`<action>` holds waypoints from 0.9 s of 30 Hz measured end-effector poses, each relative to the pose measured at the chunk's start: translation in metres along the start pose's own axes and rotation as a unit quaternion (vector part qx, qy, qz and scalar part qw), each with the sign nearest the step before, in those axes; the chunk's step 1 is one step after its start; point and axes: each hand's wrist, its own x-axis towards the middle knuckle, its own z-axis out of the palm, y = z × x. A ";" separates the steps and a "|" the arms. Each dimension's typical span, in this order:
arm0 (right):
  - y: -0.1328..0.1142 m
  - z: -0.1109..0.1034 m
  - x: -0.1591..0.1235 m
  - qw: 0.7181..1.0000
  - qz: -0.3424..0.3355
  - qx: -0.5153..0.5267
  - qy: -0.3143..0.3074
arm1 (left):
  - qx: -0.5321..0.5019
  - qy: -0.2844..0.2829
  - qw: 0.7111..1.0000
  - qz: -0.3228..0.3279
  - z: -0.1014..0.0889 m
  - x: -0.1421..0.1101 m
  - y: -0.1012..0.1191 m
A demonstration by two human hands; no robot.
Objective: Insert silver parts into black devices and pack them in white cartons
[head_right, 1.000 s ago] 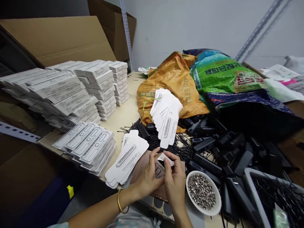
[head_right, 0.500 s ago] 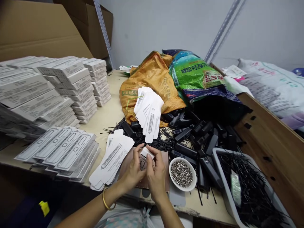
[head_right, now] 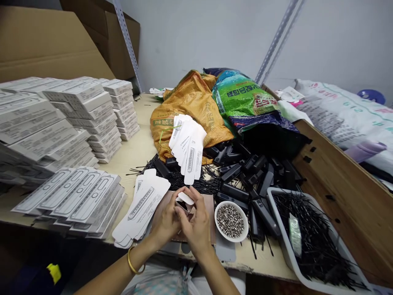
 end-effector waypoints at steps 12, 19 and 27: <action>-0.006 0.002 -0.004 0.992 -0.118 -0.054 -0.006 | 0.007 0.054 0.998 0.021 0.006 -0.006 -0.007; -0.010 -0.001 0.005 0.997 0.051 0.062 0.000 | 0.054 0.051 0.997 0.019 0.008 -0.007 -0.009; 0.006 0.007 -0.009 0.992 -0.130 0.003 0.001 | 0.020 0.019 0.999 0.022 0.003 -0.008 -0.007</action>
